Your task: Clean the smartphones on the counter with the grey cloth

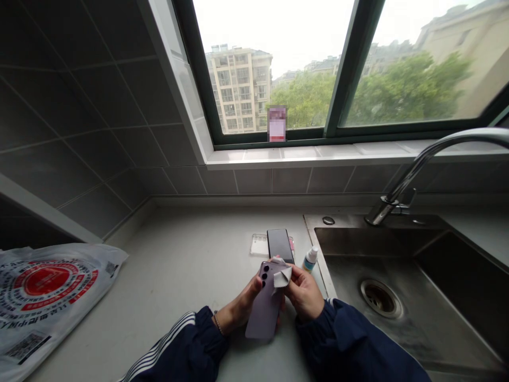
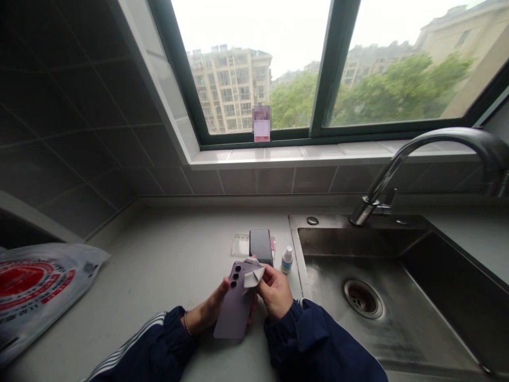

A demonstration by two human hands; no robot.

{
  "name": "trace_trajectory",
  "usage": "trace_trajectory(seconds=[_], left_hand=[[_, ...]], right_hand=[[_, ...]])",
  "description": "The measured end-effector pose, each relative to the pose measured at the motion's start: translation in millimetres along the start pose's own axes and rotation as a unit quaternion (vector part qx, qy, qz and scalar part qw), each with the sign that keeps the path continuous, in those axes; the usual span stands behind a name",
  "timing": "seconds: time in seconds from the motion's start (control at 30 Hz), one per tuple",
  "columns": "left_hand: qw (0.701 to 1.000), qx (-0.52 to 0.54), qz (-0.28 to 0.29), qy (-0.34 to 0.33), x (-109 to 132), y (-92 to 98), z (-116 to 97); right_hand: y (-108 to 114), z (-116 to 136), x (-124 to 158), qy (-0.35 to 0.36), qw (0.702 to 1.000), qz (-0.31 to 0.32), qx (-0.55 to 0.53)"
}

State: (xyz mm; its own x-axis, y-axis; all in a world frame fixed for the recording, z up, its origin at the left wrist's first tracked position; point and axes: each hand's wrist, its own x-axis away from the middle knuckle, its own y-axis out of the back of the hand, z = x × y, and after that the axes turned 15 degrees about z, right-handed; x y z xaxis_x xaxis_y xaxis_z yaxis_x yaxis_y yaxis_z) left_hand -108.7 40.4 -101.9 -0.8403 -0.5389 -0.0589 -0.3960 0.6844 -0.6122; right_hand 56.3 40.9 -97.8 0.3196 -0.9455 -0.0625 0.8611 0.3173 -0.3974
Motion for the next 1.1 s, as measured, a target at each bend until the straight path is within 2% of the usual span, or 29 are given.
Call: trace_trajectory(seconds=[0.2,0.3,0.57,0.67,0.8,0.93,1.1], left_hand=[[0.999,0.031,0.018,0.019,0,1.4,6],[0.997,0.045,0.016,0.056,1,2.8,5],[0.983,0.080,0.031,0.165,8,-3.5,-23],[0.984,0.061,0.024,0.164,10,-4.8,-27],[0.990,0.029,-0.022,0.136,9,-5.0,-24],[0.991,0.020,-0.024,0.128,8,-5.5,-22],[0.984,0.054,-0.029,0.168,8,-4.8,-19]], right_hand=[[3,1,1,0.008,0.999,-0.020,0.029],[3,3,0,0.007,0.999,-0.009,0.038],[8,-2,1,0.013,0.998,0.047,0.047],[9,-7,1,0.020,0.997,0.044,0.054],[10,-10,0,0.039,0.996,0.011,0.082],[6,-5,0,0.060,0.991,-0.008,0.122],[-1,2,4,0.096,0.976,-0.027,0.193]])
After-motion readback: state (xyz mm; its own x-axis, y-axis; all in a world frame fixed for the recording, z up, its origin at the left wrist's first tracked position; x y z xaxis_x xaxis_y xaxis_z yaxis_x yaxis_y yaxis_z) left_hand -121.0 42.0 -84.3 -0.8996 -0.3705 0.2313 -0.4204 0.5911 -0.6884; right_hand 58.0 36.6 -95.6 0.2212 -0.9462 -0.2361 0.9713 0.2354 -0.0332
